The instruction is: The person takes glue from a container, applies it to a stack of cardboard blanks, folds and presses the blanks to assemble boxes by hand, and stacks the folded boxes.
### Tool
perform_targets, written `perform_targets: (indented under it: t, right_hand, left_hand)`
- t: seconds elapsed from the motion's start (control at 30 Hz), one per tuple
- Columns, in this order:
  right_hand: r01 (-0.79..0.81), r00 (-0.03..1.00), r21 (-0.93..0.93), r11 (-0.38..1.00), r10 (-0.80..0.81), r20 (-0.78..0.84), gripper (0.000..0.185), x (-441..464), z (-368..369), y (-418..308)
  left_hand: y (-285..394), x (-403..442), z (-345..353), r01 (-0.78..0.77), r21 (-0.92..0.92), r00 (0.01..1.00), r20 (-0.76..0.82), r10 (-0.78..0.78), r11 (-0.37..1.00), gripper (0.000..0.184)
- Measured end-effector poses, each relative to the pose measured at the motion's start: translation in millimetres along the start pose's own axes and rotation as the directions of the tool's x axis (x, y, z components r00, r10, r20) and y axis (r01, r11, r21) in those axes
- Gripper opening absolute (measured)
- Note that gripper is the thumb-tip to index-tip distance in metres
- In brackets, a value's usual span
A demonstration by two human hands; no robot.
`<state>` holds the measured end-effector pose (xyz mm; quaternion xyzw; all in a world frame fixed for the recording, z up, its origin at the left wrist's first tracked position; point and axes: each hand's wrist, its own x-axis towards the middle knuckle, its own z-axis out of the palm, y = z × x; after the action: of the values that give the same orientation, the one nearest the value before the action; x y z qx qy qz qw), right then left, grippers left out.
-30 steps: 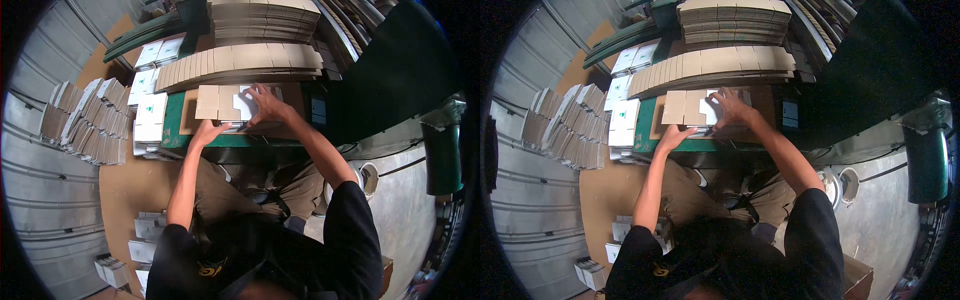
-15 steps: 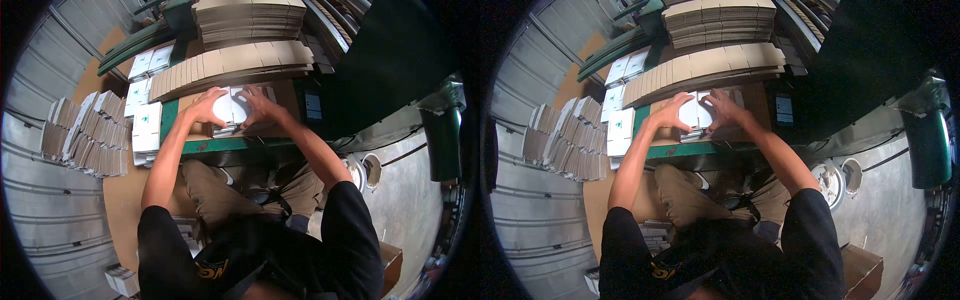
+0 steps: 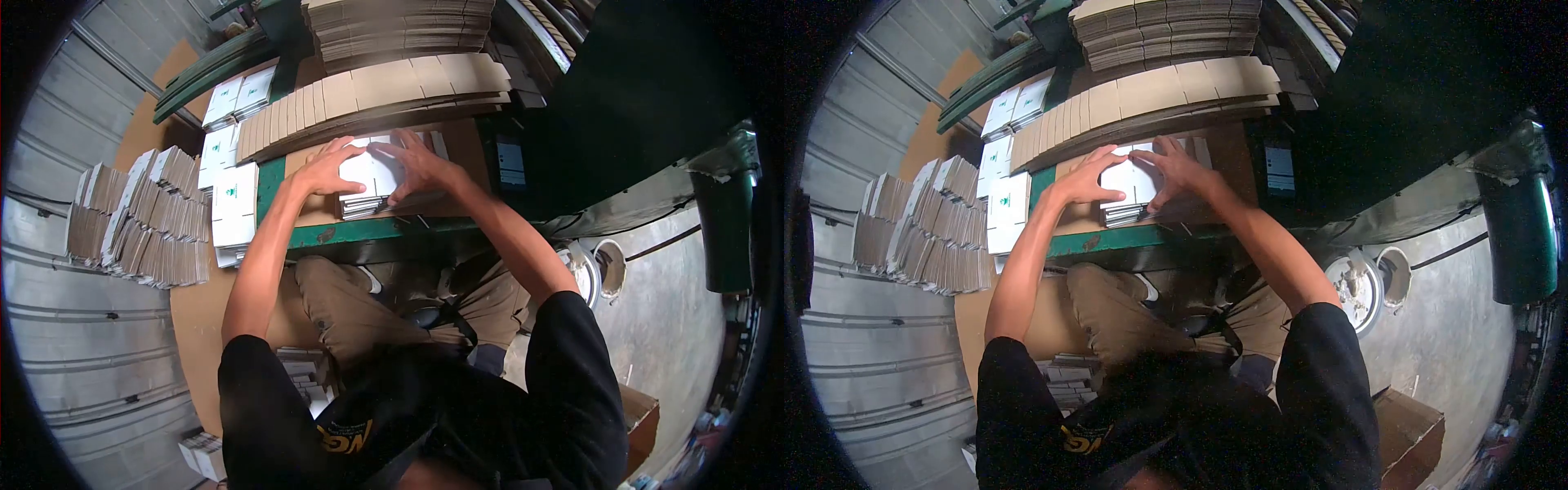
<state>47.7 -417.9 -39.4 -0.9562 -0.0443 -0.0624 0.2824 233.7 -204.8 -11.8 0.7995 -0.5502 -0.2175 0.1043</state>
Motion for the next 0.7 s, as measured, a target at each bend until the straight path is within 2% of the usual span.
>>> perform_targets:
  t: [0.07, 0.17, 0.3, 0.37, 0.4, 0.5, 0.57, 0.6, 0.63, 0.7]
  right_hand:
    - [-0.042, 0.998, -0.055, 0.998, 0.044, 0.045, 0.128, 1.1, -1.5, -3.4]
    - [-0.072, 0.992, -0.024, 0.997, 0.074, 0.107, 0.132, 4.7, -1.0, -1.5]
    - [-0.082, 0.983, -0.096, 0.992, 0.096, 0.155, 0.132, 5.9, -3.6, -11.9]
    - [-0.115, 0.966, -0.198, 0.973, 0.156, 0.206, 0.124, -0.5, -10.5, -29.2]
    - [-0.110, 0.967, -0.201, 0.973, 0.152, 0.205, 0.124, -6.0, -9.0, -35.4]
    - [-0.041, 0.977, -0.206, 0.978, 0.082, 0.195, 0.101, -27.0, -5.7, -49.3]
    - [-0.081, 0.963, -0.269, 0.960, 0.145, 0.227, 0.099, -35.9, -0.5, -57.3]
    - [-0.067, 0.984, -0.272, 0.960, 0.108, 0.142, 0.094, -39.9, 3.5, -55.9]
    - [-0.068, 0.985, -0.280, 0.958, 0.109, 0.133, 0.094, -40.1, 4.6, -53.3]
    - [-0.081, 0.985, -0.222, 0.972, 0.113, 0.134, 0.088, -37.4, 4.4, -50.0]
  left_hand:
    - [-1.3, -0.8, 3.6, -0.021, -0.001, 0.999, -0.034, 0.021, 1.000, 0.102]
    - [21.1, -8.6, -8.3, 0.034, 0.054, 0.999, 0.003, -0.034, 0.998, 0.098]
    - [8.7, -2.4, 4.1, 0.033, 0.036, 0.999, -0.037, -0.032, 0.999, 0.100]
    - [8.1, 1.3, 5.8, 0.040, 0.101, 0.999, -0.033, -0.037, 0.994, 0.101]
    - [11.0, 0.5, 5.2, 0.042, 0.101, 0.999, -0.038, -0.038, 0.994, 0.101]
    - [21.2, -3.8, -0.4, 0.076, 0.106, 0.997, -0.040, -0.072, 0.991, 0.101]
    - [30.0, -4.0, -7.2, 0.100, 0.148, 0.995, -0.020, -0.098, 0.984, 0.100]
    - [36.4, -4.7, -10.4, 0.123, 0.193, 0.992, 0.004, -0.126, 0.973, 0.098]
    - [38.2, -0.3, -15.9, 0.117, 0.197, 0.993, -0.004, -0.119, 0.973, 0.098]
    - [41.2, 14.1, -34.6, 0.117, 0.184, 0.985, 0.101, -0.138, 0.976, 0.085]
